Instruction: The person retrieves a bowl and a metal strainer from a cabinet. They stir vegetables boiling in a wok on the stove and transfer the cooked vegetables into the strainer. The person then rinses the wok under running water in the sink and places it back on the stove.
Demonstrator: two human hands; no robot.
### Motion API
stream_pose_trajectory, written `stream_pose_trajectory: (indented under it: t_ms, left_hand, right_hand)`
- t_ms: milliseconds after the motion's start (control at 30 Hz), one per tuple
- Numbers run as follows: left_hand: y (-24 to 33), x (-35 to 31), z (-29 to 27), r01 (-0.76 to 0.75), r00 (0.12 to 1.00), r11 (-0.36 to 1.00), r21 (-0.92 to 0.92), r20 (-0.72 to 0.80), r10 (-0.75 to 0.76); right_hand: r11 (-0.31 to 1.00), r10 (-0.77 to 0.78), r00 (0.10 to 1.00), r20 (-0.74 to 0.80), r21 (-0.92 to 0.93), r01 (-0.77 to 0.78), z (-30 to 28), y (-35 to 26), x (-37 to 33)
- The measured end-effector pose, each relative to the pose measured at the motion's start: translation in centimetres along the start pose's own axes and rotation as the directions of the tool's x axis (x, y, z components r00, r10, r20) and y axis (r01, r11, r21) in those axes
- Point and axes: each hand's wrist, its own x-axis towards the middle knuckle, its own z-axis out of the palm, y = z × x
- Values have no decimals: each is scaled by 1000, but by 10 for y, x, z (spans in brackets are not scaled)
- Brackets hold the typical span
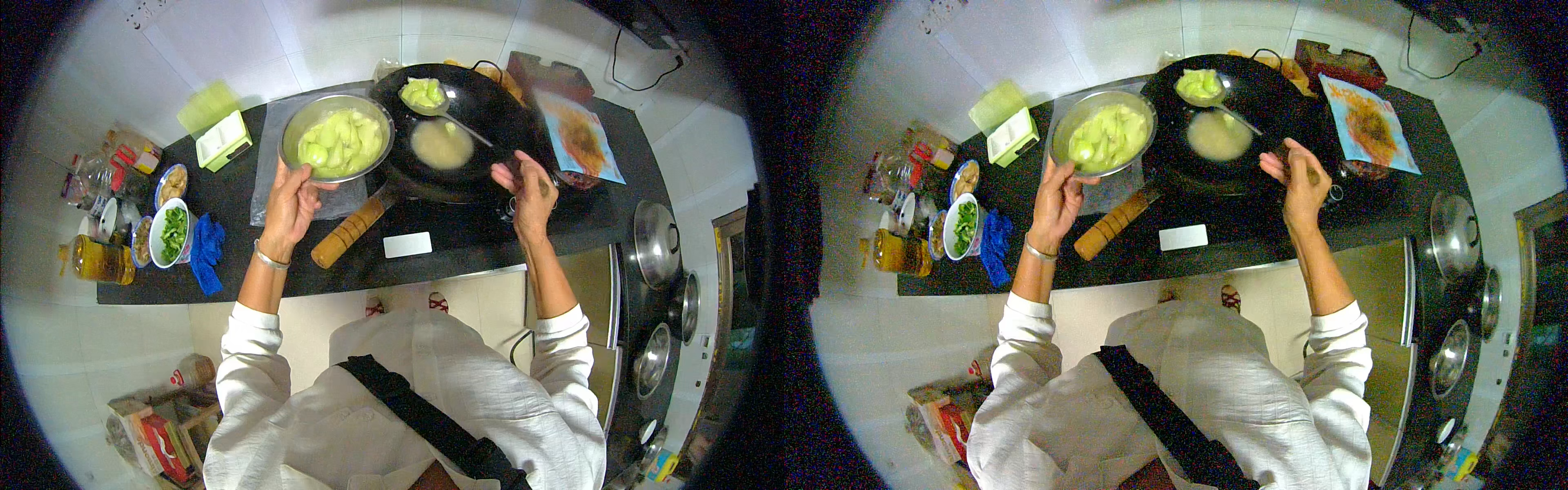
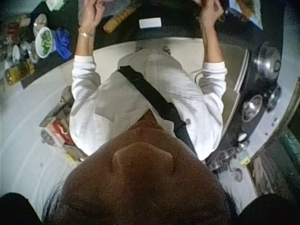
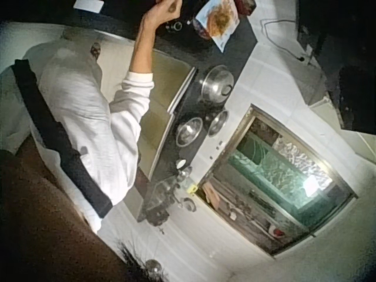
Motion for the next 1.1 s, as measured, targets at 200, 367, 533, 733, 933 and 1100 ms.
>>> stream_pose_trajectory:
  t_ms: [200,367,533,733,933,1100]
  left_hand:
    - [-8,8,-2,37,999,999,-30,21,-36]
    - [-10,9,2,59,997,997,41,39,-61]
    - [-14,16,11,61,997,997,37,52,-63]
    - [-17,17,9,69,994,998,7,88,-69]
    - [-17,12,9,65,997,995,-80,47,-61]
    - [-18,9,-3,64,998,995,-75,-13,-65]
  right_hand:
    - [989,-90,996,24,-118,92,9,-61,-15]
    - [957,-130,976,176,-234,169,21,-113,-38]
    - [905,-172,885,432,-285,315,20,-130,-65]
    - [863,-315,866,388,-264,432,14,-118,-59]
    - [928,-204,970,133,-289,235,7,-119,-29]
    - [800,-189,960,208,-534,273,-18,-98,-5]
